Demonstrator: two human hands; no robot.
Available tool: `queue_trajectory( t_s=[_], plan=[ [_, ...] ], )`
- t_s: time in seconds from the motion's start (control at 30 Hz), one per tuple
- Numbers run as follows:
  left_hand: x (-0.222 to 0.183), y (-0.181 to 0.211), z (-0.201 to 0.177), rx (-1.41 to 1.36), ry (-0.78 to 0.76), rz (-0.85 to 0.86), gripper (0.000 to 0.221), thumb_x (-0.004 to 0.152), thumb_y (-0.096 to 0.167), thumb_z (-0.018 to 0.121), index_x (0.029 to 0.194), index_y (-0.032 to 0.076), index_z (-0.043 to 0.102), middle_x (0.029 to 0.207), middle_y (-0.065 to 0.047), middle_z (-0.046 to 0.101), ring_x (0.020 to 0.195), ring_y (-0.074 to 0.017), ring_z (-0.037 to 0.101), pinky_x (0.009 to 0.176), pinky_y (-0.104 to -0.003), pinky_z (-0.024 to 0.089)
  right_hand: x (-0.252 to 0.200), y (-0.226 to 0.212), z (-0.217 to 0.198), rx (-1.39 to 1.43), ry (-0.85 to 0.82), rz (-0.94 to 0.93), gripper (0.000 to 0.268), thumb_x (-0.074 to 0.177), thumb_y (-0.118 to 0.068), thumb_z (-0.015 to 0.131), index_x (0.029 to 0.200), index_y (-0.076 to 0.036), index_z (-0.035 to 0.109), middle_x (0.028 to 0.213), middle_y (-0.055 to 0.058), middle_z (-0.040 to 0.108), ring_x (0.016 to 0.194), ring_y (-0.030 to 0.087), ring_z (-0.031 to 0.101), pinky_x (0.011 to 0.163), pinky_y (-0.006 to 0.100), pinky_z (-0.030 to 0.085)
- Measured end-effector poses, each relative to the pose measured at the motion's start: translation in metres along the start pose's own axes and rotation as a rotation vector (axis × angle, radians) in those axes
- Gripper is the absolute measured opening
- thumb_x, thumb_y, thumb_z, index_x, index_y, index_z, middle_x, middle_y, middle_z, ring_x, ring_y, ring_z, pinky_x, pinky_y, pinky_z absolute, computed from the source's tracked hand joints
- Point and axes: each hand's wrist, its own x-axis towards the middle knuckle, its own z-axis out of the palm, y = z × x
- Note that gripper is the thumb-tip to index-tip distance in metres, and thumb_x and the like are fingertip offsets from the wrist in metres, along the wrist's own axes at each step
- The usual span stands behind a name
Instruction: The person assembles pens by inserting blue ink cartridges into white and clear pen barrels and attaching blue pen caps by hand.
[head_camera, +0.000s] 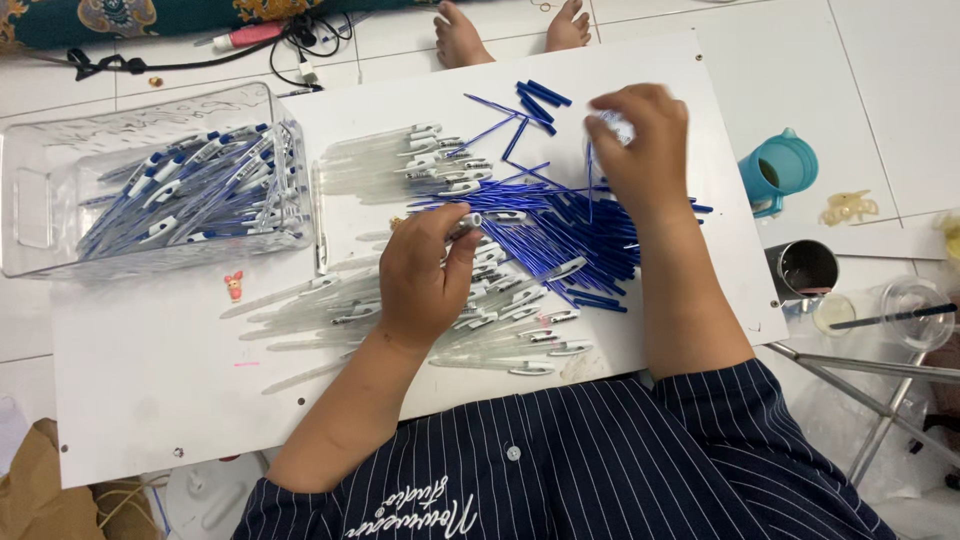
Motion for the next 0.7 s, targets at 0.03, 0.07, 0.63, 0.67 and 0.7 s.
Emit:
queue_trajectory(
  t_s=[0.03, 0.07, 0.63, 0.67, 0.7],
  plan=[
    [0.001, 0.0, 0.001, 0.0, 0.001, 0.0, 0.026, 0.106, 0.015, 0.065, 0.128, 0.007, 0.056, 0.114, -0.011, 0.072, 0.097, -0.0291, 0.07, 0.086, -0.043, 0.053, -0.005, 0.005, 0.007, 0.0, 0.0, -0.001, 0.014, 0.095, -0.014, 0.077, 0.109, -0.011, 0.079, 0.106, 0.007, 0.072, 0.109, 0.026, 0.063, 0.1, 0.05, 0.035],
    [0.002, 0.001, 0.001, 0.04, -0.003, 0.034, 0.025, 0.105, 0.015, 0.067, 0.127, 0.008, 0.058, 0.111, -0.009, 0.072, 0.095, -0.0284, 0.071, 0.085, -0.043, 0.054, -0.009, 0.009, 0.016, -0.064, -0.046, -0.025, 0.018, 0.097, -0.014, 0.076, 0.115, -0.014, 0.078, 0.113, 0.007, 0.069, 0.109, 0.034, 0.055, 0.098, 0.049, 0.039],
    [0.009, 0.001, 0.003, 0.2, 0.018, 0.147, 0.022, 0.102, 0.015, 0.073, 0.121, 0.006, 0.065, 0.089, -0.005, 0.07, 0.076, -0.0226, 0.064, 0.075, -0.037, 0.051, 0.006, 0.041, 0.048, -0.427, -0.171, 0.059, 0.028, 0.101, -0.015, 0.062, 0.127, -0.009, 0.073, 0.121, 0.012, 0.07, 0.105, 0.047, 0.047, 0.082, 0.051, 0.048],
    [0.01, 0.001, 0.002, 0.209, 0.011, 0.15, 0.022, 0.102, 0.015, 0.073, 0.12, 0.007, 0.066, 0.089, -0.005, 0.07, 0.076, -0.0228, 0.064, 0.074, -0.037, 0.051, 0.013, 0.038, 0.05, -0.473, -0.239, 0.079, 0.028, 0.103, -0.017, 0.058, 0.126, -0.008, 0.072, 0.124, 0.013, 0.069, 0.108, 0.047, 0.047, 0.079, 0.052, 0.048],
    [0.01, 0.001, 0.002, 0.218, 0.005, 0.153, 0.021, 0.101, 0.015, 0.074, 0.12, 0.007, 0.067, 0.088, -0.005, 0.069, 0.077, -0.023, 0.064, 0.074, -0.037, 0.051, 0.021, 0.035, 0.051, -0.518, -0.308, 0.099, 0.029, 0.105, -0.019, 0.055, 0.126, -0.006, 0.071, 0.126, 0.015, 0.069, 0.111, 0.047, 0.048, 0.076, 0.054, 0.049]
  ],
)
